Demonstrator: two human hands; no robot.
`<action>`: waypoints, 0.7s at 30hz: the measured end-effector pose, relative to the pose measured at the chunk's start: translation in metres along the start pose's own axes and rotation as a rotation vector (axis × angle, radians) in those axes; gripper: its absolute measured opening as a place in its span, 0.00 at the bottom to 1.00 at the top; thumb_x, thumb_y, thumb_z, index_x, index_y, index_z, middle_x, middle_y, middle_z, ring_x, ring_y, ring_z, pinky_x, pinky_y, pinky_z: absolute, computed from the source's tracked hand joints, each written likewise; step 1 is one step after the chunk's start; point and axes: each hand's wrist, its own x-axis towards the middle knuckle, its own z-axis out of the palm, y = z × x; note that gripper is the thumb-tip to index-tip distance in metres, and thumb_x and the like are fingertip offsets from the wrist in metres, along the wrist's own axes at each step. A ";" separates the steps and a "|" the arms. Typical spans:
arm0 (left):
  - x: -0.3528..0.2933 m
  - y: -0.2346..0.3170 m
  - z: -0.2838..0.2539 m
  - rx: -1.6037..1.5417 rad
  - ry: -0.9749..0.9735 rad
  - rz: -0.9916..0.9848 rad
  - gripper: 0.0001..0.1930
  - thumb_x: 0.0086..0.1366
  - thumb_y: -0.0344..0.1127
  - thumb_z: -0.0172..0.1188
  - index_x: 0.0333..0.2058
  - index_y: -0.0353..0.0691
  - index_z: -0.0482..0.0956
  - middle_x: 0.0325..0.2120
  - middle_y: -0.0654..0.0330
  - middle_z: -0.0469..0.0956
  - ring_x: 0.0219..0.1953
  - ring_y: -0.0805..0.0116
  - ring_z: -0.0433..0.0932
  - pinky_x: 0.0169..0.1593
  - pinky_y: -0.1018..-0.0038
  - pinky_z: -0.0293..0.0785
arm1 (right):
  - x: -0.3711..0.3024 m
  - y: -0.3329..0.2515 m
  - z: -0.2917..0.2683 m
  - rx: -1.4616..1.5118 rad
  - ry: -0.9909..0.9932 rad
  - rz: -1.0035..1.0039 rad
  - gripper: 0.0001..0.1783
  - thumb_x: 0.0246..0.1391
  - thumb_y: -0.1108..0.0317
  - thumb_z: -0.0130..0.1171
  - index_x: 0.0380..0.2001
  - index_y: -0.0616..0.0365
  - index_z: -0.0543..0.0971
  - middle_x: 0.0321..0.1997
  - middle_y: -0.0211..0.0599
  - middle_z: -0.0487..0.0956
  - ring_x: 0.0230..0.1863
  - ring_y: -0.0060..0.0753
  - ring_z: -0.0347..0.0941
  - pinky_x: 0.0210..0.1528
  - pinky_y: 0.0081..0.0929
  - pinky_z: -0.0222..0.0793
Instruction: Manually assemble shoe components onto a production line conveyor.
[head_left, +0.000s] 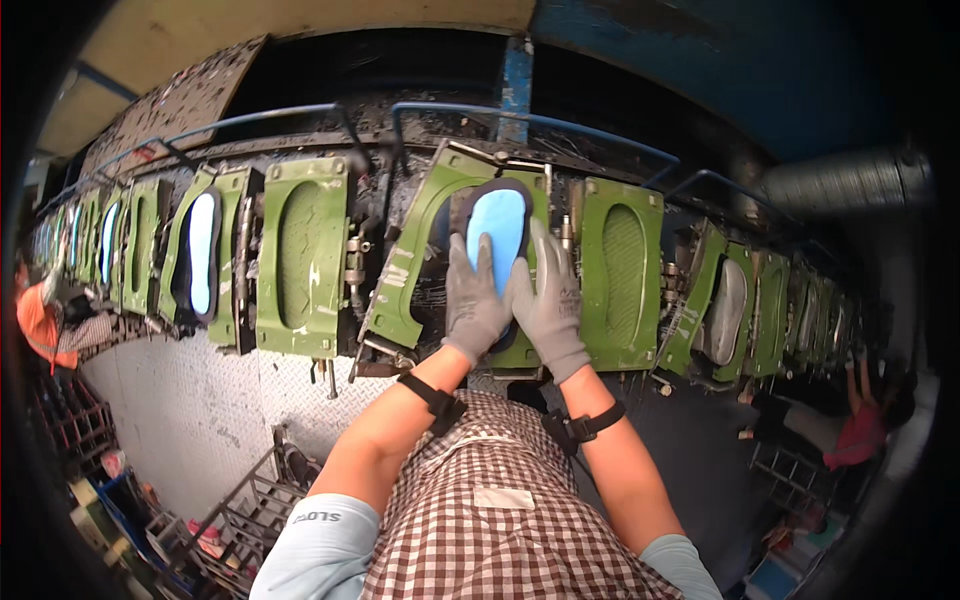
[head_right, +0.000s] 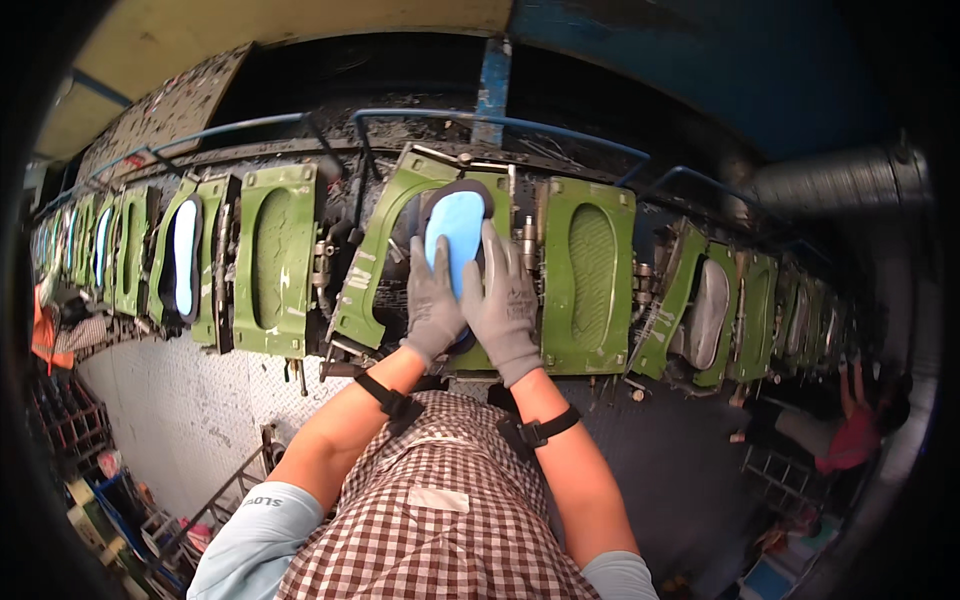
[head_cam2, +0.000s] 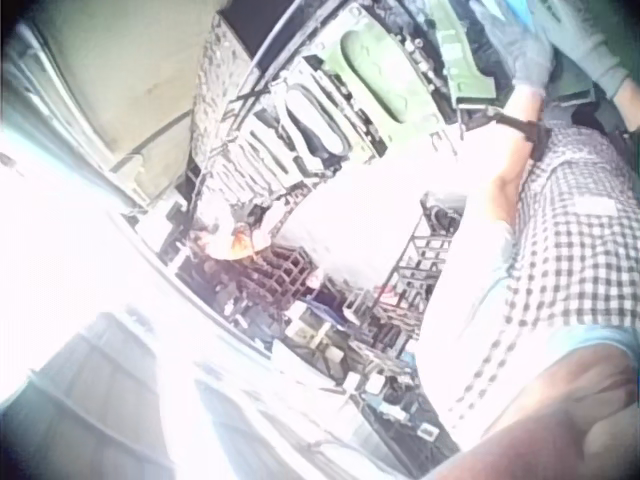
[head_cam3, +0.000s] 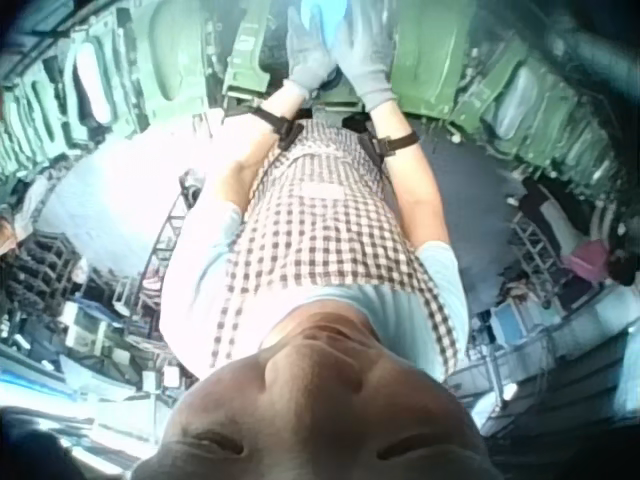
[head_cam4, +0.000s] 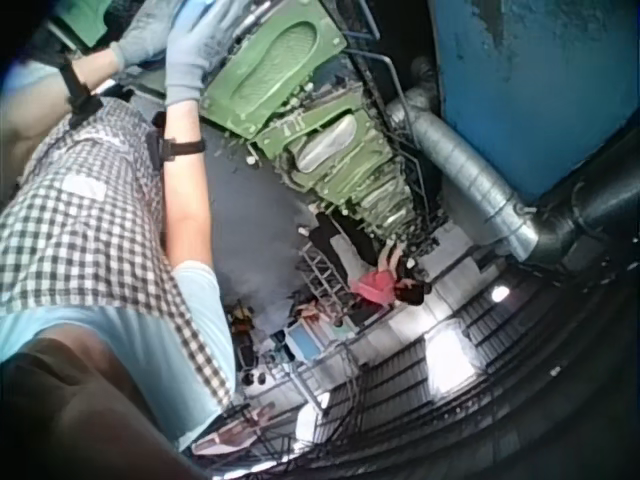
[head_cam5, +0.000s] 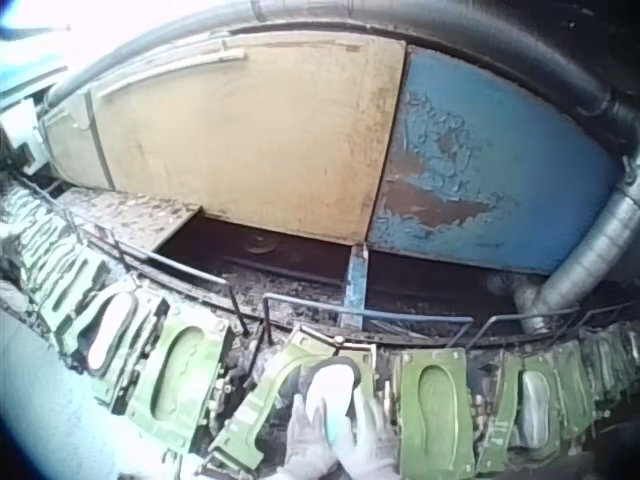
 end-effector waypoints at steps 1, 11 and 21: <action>0.002 0.001 -0.005 -0.043 -0.041 -0.064 0.40 0.63 0.46 0.63 0.68 0.33 0.59 0.62 0.27 0.58 0.60 0.31 0.66 0.61 0.52 0.68 | 0.016 -0.007 0.006 -0.044 -0.008 -0.144 0.29 0.61 0.62 0.57 0.64 0.62 0.70 0.63 0.52 0.73 0.67 0.57 0.66 0.69 0.46 0.61; -0.258 -0.042 -0.131 -0.493 -0.054 -0.591 0.33 0.68 0.41 0.52 0.70 0.43 0.60 0.65 0.41 0.66 0.69 0.45 0.63 0.73 0.60 0.58 | 0.046 0.124 0.058 -0.686 -0.221 -0.483 0.32 0.69 0.47 0.46 0.71 0.46 0.66 0.75 0.43 0.64 0.74 0.53 0.56 0.78 0.55 0.39; -0.691 -0.027 -0.190 0.253 0.496 -2.151 0.42 0.64 0.42 0.60 0.74 0.59 0.50 0.73 0.42 0.47 0.73 0.38 0.51 0.72 0.52 0.55 | -0.315 -0.224 0.121 0.345 -1.013 -1.288 0.30 0.56 0.72 0.61 0.64 0.53 0.73 0.65 0.46 0.72 0.70 0.56 0.61 0.73 0.54 0.51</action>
